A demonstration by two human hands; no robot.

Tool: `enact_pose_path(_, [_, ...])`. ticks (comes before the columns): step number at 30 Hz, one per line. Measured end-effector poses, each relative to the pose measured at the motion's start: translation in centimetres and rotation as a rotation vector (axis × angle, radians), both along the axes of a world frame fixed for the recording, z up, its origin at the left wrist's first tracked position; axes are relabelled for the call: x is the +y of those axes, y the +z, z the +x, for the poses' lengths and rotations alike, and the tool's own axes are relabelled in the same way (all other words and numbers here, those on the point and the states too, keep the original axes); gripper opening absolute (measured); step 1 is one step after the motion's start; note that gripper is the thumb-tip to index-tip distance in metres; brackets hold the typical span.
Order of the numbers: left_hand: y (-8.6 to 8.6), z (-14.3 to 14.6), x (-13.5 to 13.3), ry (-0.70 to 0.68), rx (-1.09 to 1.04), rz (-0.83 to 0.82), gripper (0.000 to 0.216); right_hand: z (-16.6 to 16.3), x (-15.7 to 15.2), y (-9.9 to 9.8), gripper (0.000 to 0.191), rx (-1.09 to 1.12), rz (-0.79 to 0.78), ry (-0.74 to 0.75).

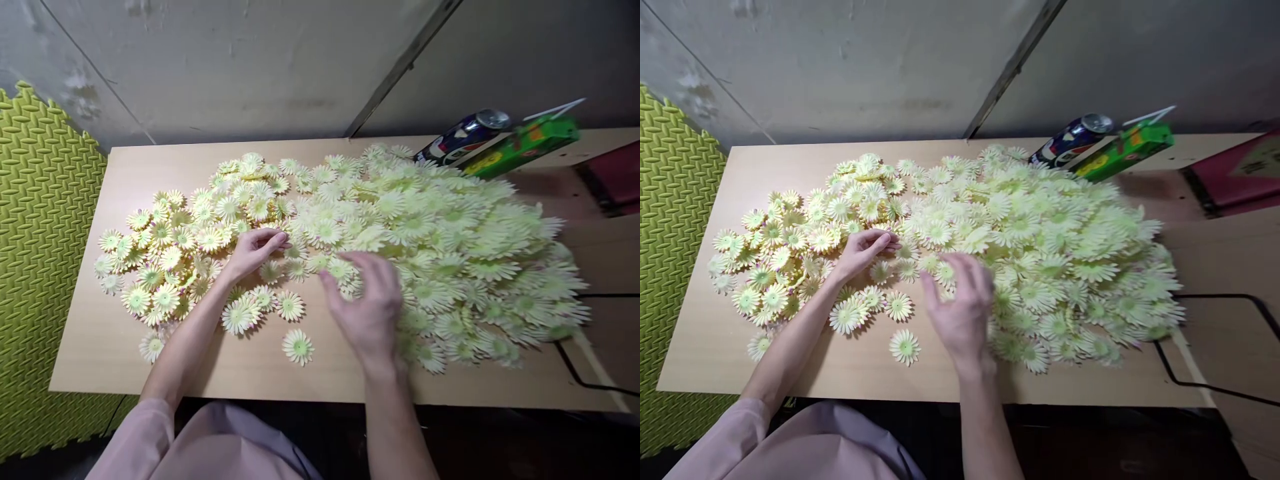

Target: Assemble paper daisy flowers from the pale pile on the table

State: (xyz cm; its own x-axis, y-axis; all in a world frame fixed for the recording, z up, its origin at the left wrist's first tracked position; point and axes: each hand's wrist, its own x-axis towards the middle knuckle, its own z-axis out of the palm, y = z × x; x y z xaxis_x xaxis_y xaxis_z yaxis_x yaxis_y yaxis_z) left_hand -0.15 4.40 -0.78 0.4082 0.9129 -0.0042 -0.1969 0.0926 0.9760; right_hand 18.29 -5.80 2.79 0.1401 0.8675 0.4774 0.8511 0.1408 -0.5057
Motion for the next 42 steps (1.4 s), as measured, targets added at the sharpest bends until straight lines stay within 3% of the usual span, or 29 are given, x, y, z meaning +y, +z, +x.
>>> enact_pose_path(3, [0.0, 0.0, -0.1, 0.006, -0.012, 0.009, 0.042, -3.0, -1.3, -0.8, 0.033, -0.018, -0.361, 0.288])
enact_pose_path(6, [-0.1, 0.0, -0.1, 0.000, -0.020, 0.020, 0.043, -5.0, -1.8, -1.5, 0.036, -0.003, -0.439, 0.315])
enact_pose_path(13, [-0.4, 0.0, 0.2, -0.017, -0.006, 0.031, 0.044, -2.7, -0.7, -0.9, 0.023, 0.466, -0.289, 0.228])
enact_pose_path(20, [-0.4, 0.0, 0.1, -0.005, 0.000, 0.050, 0.041, 0.3, 0.4, -0.4, 0.036, 0.775, -0.061, -0.120])
enact_pose_path(24, [0.0, -0.2, 0.0, -0.014, 0.010, 0.130, 0.037, 0.0, 1.4, -0.4, 0.030, 0.777, -0.152, -0.031])
enact_pose_path(29, [0.1, -0.6, 0.4, -0.018, -0.001, 0.265, 0.026, -1.5, 4.1, -1.2, 0.043, 0.845, -0.243, 0.194])
enact_pose_path(37, [-0.3, 0.0, 0.1, 0.126, 0.062, 0.127, 0.035, -2.0, 7.6, -3.5, 0.035, 1.223, -0.215, 0.265])
enact_pose_path(42, [0.0, 0.0, 0.0, 0.150, 0.170, 0.200, 0.034, -1.6, 7.6, -4.4, 0.039, 1.229, -0.214, 0.276])
